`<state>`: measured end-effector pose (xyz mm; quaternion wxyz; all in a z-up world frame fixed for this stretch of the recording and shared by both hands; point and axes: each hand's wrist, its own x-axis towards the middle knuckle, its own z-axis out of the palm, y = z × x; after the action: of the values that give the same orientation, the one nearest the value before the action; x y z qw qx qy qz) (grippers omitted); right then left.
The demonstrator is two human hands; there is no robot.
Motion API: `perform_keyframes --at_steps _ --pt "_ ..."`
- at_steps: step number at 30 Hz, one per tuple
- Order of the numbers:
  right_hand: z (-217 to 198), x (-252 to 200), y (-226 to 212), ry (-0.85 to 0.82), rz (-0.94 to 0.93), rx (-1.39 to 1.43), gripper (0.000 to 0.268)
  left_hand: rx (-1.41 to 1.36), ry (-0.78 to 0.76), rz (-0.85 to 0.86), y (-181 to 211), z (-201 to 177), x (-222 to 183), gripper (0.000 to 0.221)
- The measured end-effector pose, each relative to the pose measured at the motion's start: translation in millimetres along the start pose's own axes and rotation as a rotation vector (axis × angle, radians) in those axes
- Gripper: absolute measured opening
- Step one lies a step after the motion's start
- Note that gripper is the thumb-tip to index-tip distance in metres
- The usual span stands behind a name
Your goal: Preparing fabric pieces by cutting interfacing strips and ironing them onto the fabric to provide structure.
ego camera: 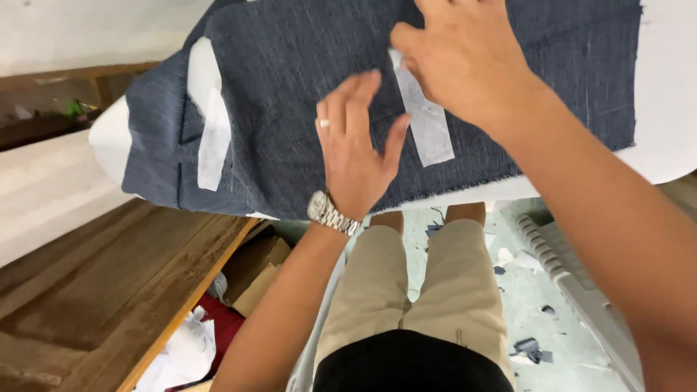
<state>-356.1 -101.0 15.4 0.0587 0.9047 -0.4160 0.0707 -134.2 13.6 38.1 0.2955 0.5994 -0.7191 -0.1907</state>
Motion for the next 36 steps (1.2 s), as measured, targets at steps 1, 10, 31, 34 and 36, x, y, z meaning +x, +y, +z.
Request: perform_keyframes --at_steps 1,10,31,34,36 --pt "-7.0 -2.8 2.1 -0.007 -0.011 0.001 0.022 -0.004 0.004 -0.012 -4.2 4.3 3.4 0.062" --pt "-120.5 -79.3 -25.5 -0.078 0.832 1.139 0.051 -0.682 -0.525 -0.183 -38.6 -25.7 73.2 0.043" --pt "-80.2 -93.6 -107.8 -0.372 1.477 1.175 0.023 0.216 -0.244 0.475 -36.4 -1.5 48.5 0.036" --pt "-78.4 -93.8 -109.5 -0.344 1.496 1.191 0.021 0.356 -0.249 0.502 -32.1 -5.1 28.9 0.059" --pt "-79.6 -94.5 -110.8 -0.369 1.477 1.191 0.021 0.425 -0.258 0.512 -34.0 -1.0 22.4 0.064"
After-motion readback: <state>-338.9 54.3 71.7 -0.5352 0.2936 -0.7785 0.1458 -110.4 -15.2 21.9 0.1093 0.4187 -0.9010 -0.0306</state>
